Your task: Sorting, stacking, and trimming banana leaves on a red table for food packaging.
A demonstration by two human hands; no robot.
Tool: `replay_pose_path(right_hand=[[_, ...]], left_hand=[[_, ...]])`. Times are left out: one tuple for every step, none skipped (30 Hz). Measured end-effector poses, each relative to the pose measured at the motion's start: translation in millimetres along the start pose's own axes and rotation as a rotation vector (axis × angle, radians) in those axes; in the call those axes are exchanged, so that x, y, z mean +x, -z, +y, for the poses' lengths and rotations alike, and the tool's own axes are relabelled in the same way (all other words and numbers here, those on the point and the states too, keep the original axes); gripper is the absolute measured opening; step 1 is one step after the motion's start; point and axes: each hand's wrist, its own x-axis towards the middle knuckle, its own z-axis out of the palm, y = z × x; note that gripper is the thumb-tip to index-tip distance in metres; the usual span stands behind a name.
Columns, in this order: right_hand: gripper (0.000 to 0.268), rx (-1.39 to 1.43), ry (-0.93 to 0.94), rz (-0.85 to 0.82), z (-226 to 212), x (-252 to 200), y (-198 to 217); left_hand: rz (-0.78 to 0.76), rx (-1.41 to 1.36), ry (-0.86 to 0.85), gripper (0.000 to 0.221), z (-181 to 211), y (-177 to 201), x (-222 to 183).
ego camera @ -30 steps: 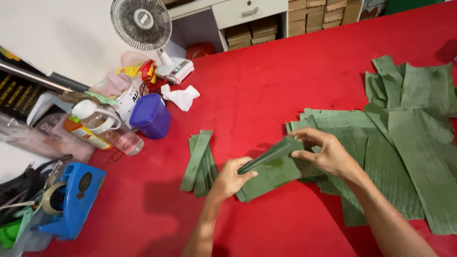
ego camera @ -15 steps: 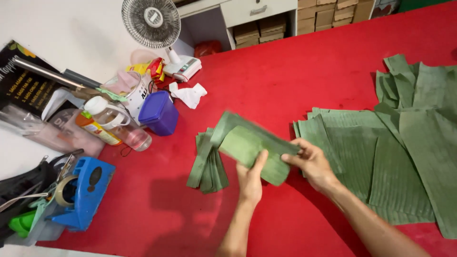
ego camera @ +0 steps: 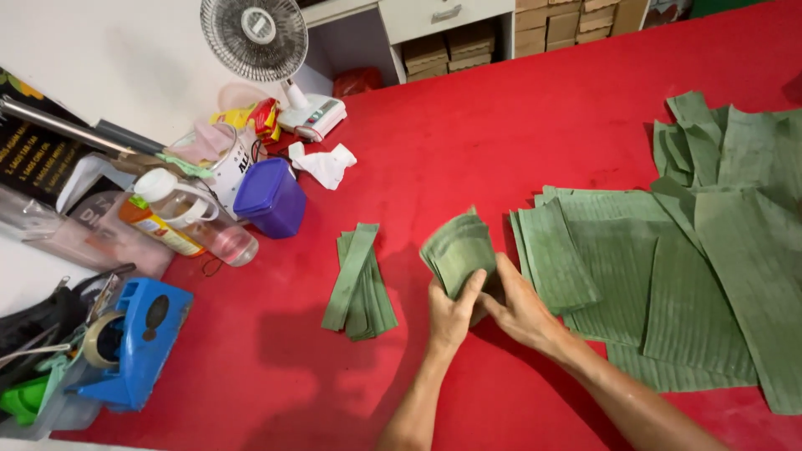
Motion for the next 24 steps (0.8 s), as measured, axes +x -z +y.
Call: replay_pose_path(right_hand=[[0.041, -0.001, -0.002, -0.006, -1.9, -0.9, -1.0], [0.042, -0.045, -0.007, -0.003, -3.8, -1.8, -1.6], [0.044, -0.09, -0.009, 0.007, -4.7, -1.1, -1.0], [0.044, -0.091, -0.007, 0.009, 1.5, 0.7, 0.6], [0.045, -0.098, -0.051, -0.014, 7.6, 0.3, 1.0], [0.047, -0.106, -0.094, -0.037, 13.6, 0.0, 1.3], [0.047, -0.104, -0.095, -0.039, 0.8, 0.8, 1.4], [0.054, -0.07, -0.104, -0.043, -12.2, 1.4, 1.7], [0.062, -0.036, -0.112, -0.044, -24.8, 2.6, 2.8], [0.062, -0.036, -0.111, -0.045, -19.9, 2.1, 2.6], [0.055, -0.031, -0.157, 0.079, -15.2, 1.6, 2.8], [0.048, -0.026, -0.202, 0.202, -10.8, 1.0, 2.9], [0.048, -0.027, -0.199, 0.201, -8.9, 1.2, 4.4], [0.037, -0.001, -0.188, 0.251, -7.2, 1.3, 5.9], [0.027, 0.024, -0.175, 0.301, -5.4, 2.2, 8.0], [0.027, 0.023, -0.171, 0.3, -3.7, 2.9, 8.1], [0.022, 0.002, -0.175, 0.291, -2.1, 3.2, 7.9], [0.016, -0.019, -0.179, 0.283, -0.7, 3.4, 7.5], [0.016, -0.02, -0.172, 0.277, -6.0, 4.1, 8.6], [0.011, -0.05, -0.215, 0.25, -11.4, 5.0, 9.5], [0.008, -0.081, -0.258, 0.222, -16.7, 5.6, 10.6], [0.008, -0.082, -0.252, 0.217, -15.1, 6.0, 12.8], [0.007, -0.098, -0.277, 0.245, -13.4, 5.9, 14.8], [0.007, -0.114, -0.302, 0.273, -11.4, 5.9, 16.9]], left_hand=[[0.004, -0.002, 0.004, 0.028, 0.4, 2.3, -0.5], [-0.007, -0.022, 0.049, 0.027, 0.9, 4.3, -1.0], [-0.024, -0.042, 0.088, 0.027, 1.4, 4.9, 1.0], [-0.025, -0.043, 0.086, 0.027, -1.0, 4.1, 1.9], [-0.023, -0.024, 0.089, 0.032, -3.9, 4.1, 0.2], [-0.02, -0.005, 0.091, 0.038, -6.8, 4.3, -1.3], [-0.018, -0.004, 0.093, 0.038, -6.2, 3.2, -1.5], [0.01, -0.055, 0.173, 0.04, -5.4, 2.0, -1.9], [0.037, -0.107, 0.251, 0.041, -4.6, 0.0, -1.4], [0.038, -0.106, 0.251, 0.041, -2.9, 0.3, -2.0], [0.123, -0.341, 0.39, 0.044, -1.0, 0.3, -2.6], [0.207, -0.578, 0.528, 0.049, 1.0, 0.5, -3.3], [0.208, -0.58, 0.525, 0.049, 23.2, -3.3, -5.4], [0.124, -0.681, 0.577, 0.045, 45.5, -7.0, -7.6], [0.037, -0.782, 0.628, 0.042, 67.9, -11.0, -9.2], [0.037, -0.784, 0.624, 0.042, 64.6, -11.2, -8.7], [0.017, -0.783, 0.644, 0.042, 61.3, -11.0, -9.0], [-0.004, -0.781, 0.664, 0.042, 58.0, -10.6, -9.4], [0.0, -0.784, 0.657, 0.042, 56.3, -12.4, -11.4], [0.081, -0.762, 0.694, 0.046, 54.6, -14.1, -13.3], [0.163, -0.74, 0.73, 0.051, 52.9, -16.0, -15.2], [0.168, -0.744, 0.724, 0.051, 51.7, -13.5, -14.1], [0.201, -0.712, 0.724, 0.052, 50.1, -11.0, -13.5], [0.234, -0.68, 0.724, 0.054, 48.3, -8.5, -12.7]])
